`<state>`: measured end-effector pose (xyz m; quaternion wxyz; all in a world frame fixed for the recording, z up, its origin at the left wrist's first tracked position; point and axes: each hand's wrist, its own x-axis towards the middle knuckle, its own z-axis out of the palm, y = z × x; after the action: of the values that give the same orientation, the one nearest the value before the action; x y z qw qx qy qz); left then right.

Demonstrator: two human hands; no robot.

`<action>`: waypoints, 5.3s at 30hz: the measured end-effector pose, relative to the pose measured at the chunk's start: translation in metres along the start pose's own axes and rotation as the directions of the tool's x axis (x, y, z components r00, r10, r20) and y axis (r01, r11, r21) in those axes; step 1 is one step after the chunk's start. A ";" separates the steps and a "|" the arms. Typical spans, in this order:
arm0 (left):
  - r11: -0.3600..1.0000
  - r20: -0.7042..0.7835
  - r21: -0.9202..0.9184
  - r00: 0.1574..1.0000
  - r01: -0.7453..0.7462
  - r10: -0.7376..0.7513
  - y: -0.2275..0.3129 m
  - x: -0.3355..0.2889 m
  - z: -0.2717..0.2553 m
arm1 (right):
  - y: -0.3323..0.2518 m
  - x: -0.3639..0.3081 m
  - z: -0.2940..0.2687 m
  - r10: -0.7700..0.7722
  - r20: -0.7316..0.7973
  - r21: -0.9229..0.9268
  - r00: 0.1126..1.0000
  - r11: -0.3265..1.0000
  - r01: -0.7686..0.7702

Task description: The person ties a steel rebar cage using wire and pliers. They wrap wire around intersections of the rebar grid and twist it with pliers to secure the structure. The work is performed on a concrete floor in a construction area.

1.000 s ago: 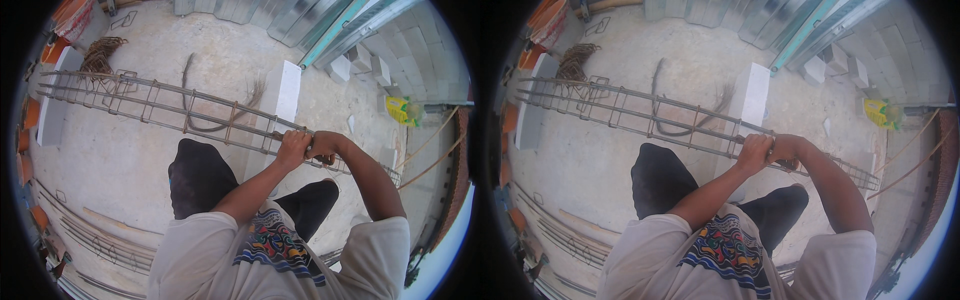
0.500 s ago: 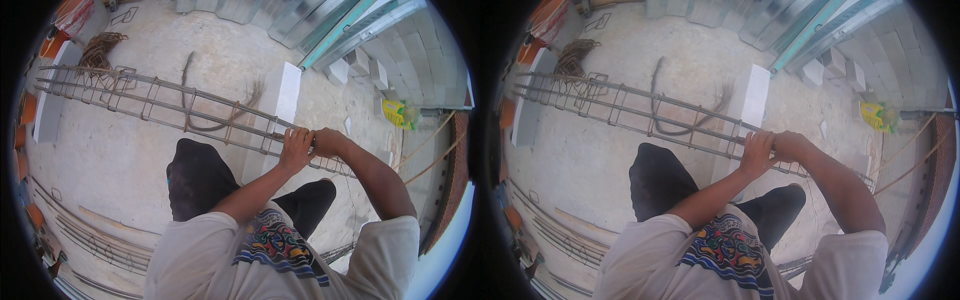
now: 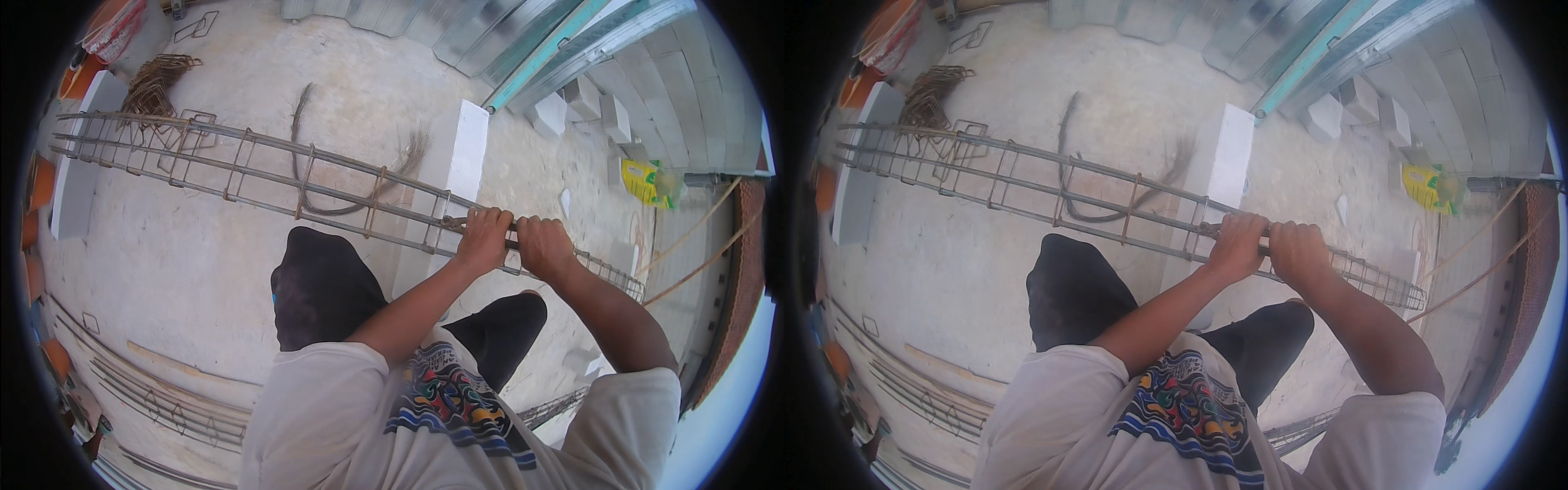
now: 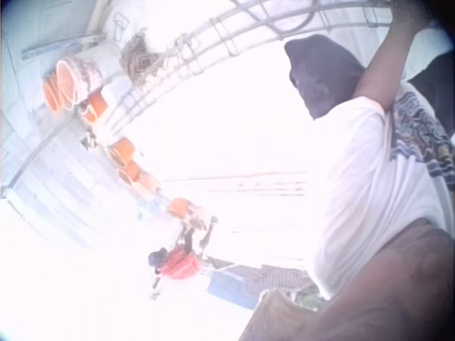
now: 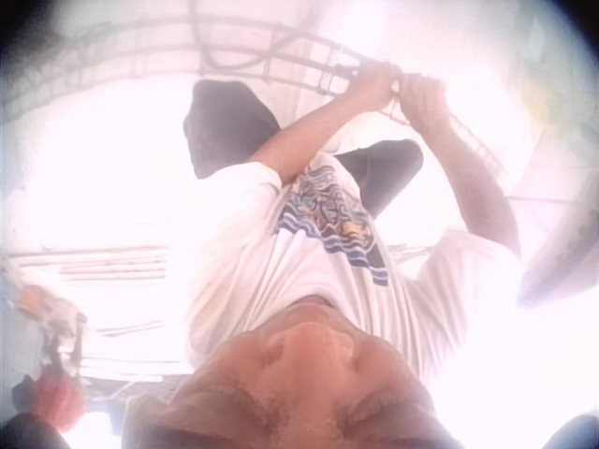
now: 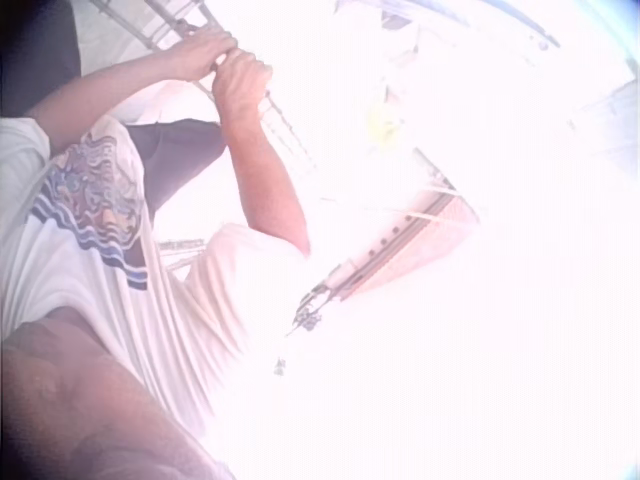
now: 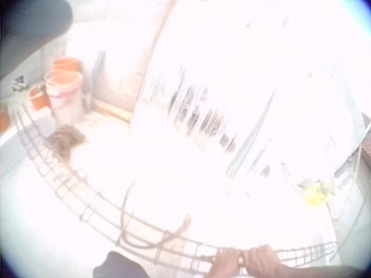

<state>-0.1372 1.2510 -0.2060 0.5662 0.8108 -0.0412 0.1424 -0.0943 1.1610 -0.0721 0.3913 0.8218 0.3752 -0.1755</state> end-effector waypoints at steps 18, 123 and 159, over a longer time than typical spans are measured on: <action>0.998 0.202 -0.043 0.979 0.049 -0.040 -0.013 0.013 0.001 | 0.011 -0.001 -0.013 0.032 -0.006 0.194 0.999 0.981 -0.031; 0.607 0.802 -0.172 0.468 0.776 -0.372 0.834 0.273 0.801 | 0.676 -0.821 0.574 0.557 0.393 0.866 0.732 -0.493 -0.090; 0.395 0.677 0.639 -0.239 0.660 -0.696 0.787 0.074 0.790 | 0.766 -0.925 0.833 -0.633 0.547 0.431 0.548 -0.348 -0.832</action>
<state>-0.1006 0.2437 0.2762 0.3914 0.6118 0.1039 -0.6795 -0.1203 -0.2432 0.3318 -0.3331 0.5761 -0.3070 -0.6804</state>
